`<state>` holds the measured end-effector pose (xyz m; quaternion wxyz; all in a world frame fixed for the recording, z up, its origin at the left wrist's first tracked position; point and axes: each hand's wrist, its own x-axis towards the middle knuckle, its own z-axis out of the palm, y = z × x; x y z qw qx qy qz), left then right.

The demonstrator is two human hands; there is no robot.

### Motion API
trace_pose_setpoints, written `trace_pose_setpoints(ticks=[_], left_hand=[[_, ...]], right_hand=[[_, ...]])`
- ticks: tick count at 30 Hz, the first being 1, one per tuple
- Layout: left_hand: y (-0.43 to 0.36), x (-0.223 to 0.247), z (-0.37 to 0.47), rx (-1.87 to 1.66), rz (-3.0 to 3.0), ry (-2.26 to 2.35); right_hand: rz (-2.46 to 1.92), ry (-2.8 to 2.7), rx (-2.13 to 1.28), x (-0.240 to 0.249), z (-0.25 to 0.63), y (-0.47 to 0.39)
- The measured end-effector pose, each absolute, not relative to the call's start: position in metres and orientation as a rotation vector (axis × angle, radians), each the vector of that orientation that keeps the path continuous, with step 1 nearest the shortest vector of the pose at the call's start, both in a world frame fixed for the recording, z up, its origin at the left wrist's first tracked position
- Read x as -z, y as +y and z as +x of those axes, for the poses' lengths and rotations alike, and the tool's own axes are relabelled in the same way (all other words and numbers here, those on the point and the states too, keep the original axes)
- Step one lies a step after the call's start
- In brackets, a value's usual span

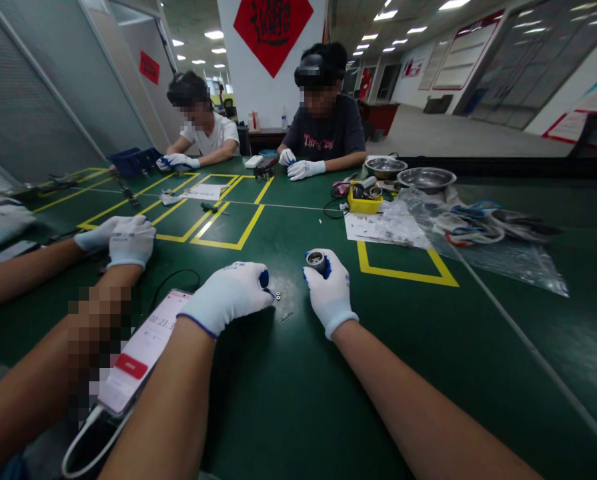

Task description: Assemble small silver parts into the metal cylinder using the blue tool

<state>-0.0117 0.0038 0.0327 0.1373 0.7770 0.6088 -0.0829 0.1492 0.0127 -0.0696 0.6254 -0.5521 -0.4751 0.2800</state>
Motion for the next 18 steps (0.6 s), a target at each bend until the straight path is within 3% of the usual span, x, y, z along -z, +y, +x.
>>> trace_pose_setpoints(ticks=[7, 18], left_hand=[[-0.003, -0.03, 0.003, 0.428, 2.301, 1.754], [0.001, -0.018, -0.005, 0.295, 2.408, 1.708]], right_hand=[[-1.225, -1.159, -0.698, 0.066, 0.15, 0.011], [-1.109, -1.275, -0.799, 0.061, 0.151, 0.01]])
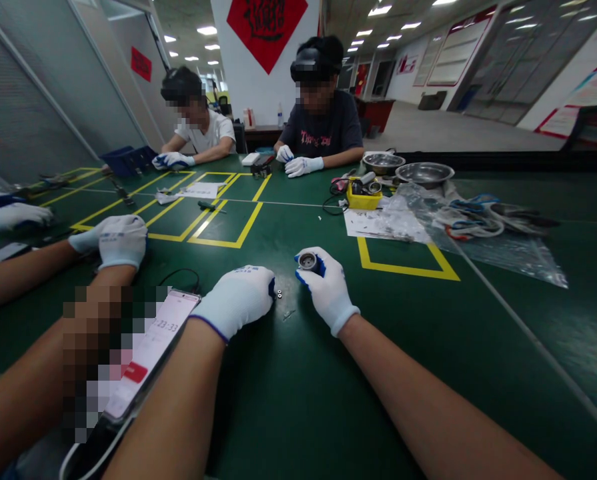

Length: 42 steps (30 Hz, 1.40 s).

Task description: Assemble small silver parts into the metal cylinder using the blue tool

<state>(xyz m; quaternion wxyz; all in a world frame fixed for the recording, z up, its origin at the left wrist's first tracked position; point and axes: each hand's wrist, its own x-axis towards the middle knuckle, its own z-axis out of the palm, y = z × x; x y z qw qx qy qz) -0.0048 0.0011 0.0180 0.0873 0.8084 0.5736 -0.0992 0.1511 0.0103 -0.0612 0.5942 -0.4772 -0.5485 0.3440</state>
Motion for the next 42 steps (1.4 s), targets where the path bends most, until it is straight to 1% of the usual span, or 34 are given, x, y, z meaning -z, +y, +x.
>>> trace_pose_setpoints(ticks=[3, 5, 7, 11, 13, 16, 20, 27, 42], left_hand=[[0.005, -0.018, -0.008, 0.134, 2.402, 1.748], [0.009, -0.019, -0.009, -0.036, 2.368, 1.765], [0.011, -0.02, -0.008, -0.293, 2.336, 1.714], [0.014, -0.017, -0.003, -0.974, 2.121, 1.424], [0.015, -0.014, -0.001, -1.134, 1.961, 1.267], [0.017, -0.011, 0.0, -1.184, 1.808, 1.115], [0.018, -0.009, 0.003, -1.199, 1.728, 1.099], [0.012, -0.014, 0.005, -1.038, 1.869, 1.131], [0.009, -0.019, 0.007, -0.892, 1.934, 1.196]], right_hand=[[-1.096, -1.303, -0.803, 0.061, 0.152, 0.01], [-1.089, -1.325, -0.805, 0.061, 0.153, 0.011], [-1.075, -1.349, -0.81, 0.062, 0.153, 0.011], [-1.038, -1.366, -0.821, 0.064, 0.153, 0.012], [-1.029, -1.353, -0.832, 0.064, 0.153, 0.012], [-1.021, -1.333, -0.852, 0.063, 0.153, 0.012], [-1.0, -1.321, -0.873, 0.061, 0.154, 0.011], [-0.92, -1.329, -0.887, 0.056, 0.151, 0.007], [-0.919, -1.428, -0.864, 0.055, 0.148, 0.006]])
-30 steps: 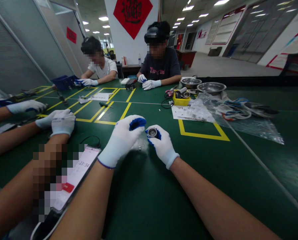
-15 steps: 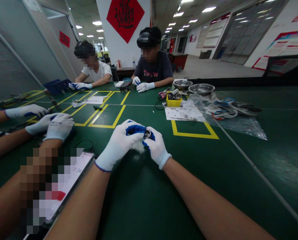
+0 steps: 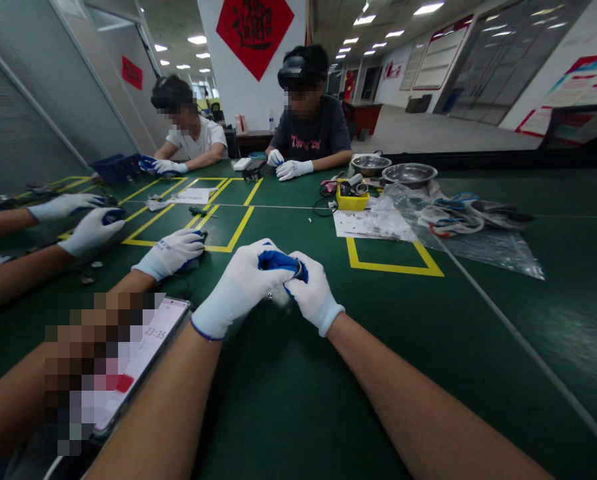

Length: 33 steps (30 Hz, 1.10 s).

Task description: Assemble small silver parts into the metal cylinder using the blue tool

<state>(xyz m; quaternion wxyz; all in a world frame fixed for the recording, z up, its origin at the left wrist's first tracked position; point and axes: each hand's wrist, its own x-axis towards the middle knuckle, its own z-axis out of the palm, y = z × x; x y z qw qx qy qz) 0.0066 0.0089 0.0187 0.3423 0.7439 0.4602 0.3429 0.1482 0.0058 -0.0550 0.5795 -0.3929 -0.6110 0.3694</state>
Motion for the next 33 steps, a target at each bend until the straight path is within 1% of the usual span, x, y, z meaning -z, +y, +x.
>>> trace_pose_setpoints(ticks=[8, 16, 25, 33], left_hand=[[0.011, -0.016, 0.007, -0.793, 1.857, 1.13], [0.004, -0.026, 0.015, -0.678, 2.155, 1.46], [0.003, -0.019, 0.019, -0.702, 1.978, 1.4], [-0.001, -0.02, 0.03, -0.711, 2.09, 1.701]], right_hand=[[-1.017, -1.5, -0.839, 0.06, 0.148, 0.005], [-1.121, -1.501, -0.813, 0.061, 0.146, 0.007], [-1.164, -1.482, -0.789, 0.059, 0.146, 0.006], [-1.157, -1.46, -0.71, 0.055, 0.145, 0.005]])
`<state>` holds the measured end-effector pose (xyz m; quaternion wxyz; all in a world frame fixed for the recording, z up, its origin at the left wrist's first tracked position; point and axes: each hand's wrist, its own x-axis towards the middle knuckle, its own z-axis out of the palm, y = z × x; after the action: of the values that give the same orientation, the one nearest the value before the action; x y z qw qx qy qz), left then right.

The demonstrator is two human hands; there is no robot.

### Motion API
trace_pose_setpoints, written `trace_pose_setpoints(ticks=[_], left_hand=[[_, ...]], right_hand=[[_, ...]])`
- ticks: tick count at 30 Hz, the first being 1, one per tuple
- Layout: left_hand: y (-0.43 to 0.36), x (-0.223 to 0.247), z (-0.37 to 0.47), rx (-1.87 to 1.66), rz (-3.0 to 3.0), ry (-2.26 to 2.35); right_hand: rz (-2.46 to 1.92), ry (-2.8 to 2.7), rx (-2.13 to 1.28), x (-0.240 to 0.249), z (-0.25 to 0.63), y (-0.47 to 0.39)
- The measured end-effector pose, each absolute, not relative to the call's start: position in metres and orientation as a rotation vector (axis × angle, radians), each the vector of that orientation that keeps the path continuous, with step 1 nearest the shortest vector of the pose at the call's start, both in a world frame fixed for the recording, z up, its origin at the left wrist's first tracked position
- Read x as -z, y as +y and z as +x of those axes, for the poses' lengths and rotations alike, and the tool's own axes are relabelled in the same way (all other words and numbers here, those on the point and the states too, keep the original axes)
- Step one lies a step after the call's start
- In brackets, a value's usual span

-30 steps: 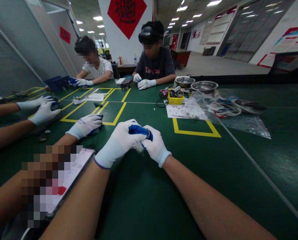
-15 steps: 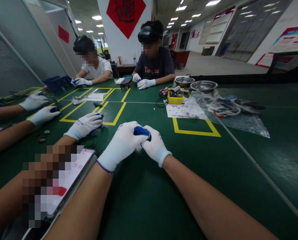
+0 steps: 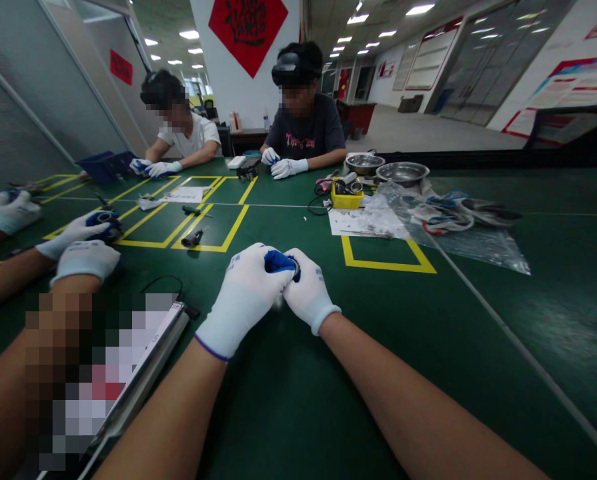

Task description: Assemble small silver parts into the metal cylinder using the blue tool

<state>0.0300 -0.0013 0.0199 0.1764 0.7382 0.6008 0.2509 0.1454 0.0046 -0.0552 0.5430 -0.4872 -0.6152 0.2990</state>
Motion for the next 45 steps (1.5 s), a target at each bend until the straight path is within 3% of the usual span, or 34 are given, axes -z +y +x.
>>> trace_pose_setpoints(ticks=[12, 35, 45], left_hand=[[-0.002, -0.018, 0.027, -0.719, 2.056, 1.536], [-0.001, -0.021, 0.033, -0.432, 2.222, 1.85], [0.001, -0.017, 0.025, -0.583, 2.215, 1.653]], right_hand=[[-1.202, -1.462, -0.72, 0.052, 0.146, 0.004], [-1.224, -1.558, -0.698, 0.057, 0.148, 0.007], [-1.166, -1.531, -0.804, 0.065, 0.151, 0.01]])
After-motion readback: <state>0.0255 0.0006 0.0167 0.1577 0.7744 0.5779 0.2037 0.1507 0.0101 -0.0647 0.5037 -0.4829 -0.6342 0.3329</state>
